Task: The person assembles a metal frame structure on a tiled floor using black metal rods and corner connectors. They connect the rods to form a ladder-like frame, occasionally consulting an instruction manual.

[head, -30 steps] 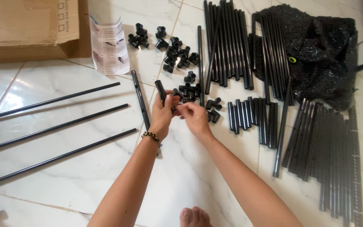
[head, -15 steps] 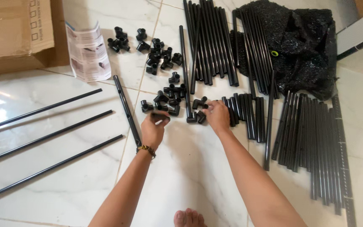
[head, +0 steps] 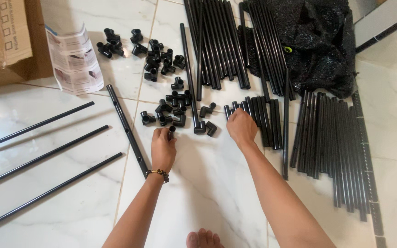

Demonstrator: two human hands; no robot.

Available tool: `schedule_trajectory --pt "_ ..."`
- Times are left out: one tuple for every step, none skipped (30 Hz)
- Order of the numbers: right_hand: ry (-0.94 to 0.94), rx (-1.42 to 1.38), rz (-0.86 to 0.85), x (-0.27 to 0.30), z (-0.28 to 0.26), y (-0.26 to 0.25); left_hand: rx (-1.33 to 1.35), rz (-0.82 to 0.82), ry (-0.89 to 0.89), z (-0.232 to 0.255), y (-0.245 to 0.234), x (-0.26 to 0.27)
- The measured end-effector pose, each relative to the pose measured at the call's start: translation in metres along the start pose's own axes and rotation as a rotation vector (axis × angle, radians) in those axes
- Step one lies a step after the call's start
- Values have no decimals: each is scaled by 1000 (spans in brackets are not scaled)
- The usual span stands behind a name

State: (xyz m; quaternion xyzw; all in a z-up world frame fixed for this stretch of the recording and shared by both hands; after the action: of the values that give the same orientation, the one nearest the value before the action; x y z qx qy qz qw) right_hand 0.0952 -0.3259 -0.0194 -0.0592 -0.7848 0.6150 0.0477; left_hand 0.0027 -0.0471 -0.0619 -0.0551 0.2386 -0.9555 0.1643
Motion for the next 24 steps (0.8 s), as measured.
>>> schedule_trajectory --pt "-30 19 1 5 -1 -4 -9 7 -6 1 -1 0" --pt "-60 39 2 11 -4 -5 -18 15 -12 2 -1 0" --pt "-92 58 4 15 -8 -6 -10 10 -25 2 0 0" --pt "-95 84 4 18 -10 -6 -1 5 -39 2 2 -1" --pt "-98 108 4 20 -13 -4 5 1 -51 2 2 -2" --pt "-102 132 4 21 -16 -3 0 10 -30 4 2 -3" --pt "-108 127 7 22 -17 -2 -5 19 -9 6 2 -5" --pt "-114 123 10 22 -19 0 -11 29 12 8 2 -7" --pt "-120 118 13 22 -20 0 -11 30 -2 8 2 -9" --pt "-121 122 -9 22 -20 3 -11 31 -15 8 2 -11" --pt "-121 129 -31 21 -20 5 -9 31 -30 8 3 -12" --pt "-122 136 -54 21 -20 7 -6 24 -44 7 4 -13" --pt "-108 132 -64 22 -19 7 -4 17 -58 6 4 -13" --pt "-94 129 -75 22 -18 8 -2 10 -72 6 4 -12" --pt "-80 124 -85 22 -18 8 15 2 -95 6 4 -11" --pt "-81 108 -45 21 -20 5 32 -7 -117 7 3 -9" --pt "-82 91 -4 22 -21 2 49 -15 -138 7 2 -7" --pt "-83 74 37 23 -23 -1 39 19 -112 11 -2 -6" --pt "-126 7 85 24 -27 -5 31 52 -87 15 -6 -3" --pt "-168 -60 132 25 -31 -9 23 86 -62 18 -10 -2" --pt "-211 -128 180 27 -35 -12 8 118 -79 20 -14 -1" --pt "-259 -194 201 28 -41 -15 -7 151 -96 22 -17 1" --pt "-307 -260 222 29 -47 -18 -21 185 -114 24 -21 1" --pt "-355 -325 242 29 -53 -20 -31 240 -86 29 -26 0"
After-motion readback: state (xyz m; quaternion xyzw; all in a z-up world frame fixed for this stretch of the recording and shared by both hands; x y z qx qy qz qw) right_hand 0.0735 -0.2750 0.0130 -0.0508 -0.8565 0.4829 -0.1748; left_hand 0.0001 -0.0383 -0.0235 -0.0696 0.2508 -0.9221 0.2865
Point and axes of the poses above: each hand's wrist, its own x-axis away from the middle knuckle, its own y-axis out of the palm, z = x × y, the point moved 6 cm from there along -x, towards the middle knuckle, and after that the axes turned 5 degrees about -y, right-handed, at the moved point
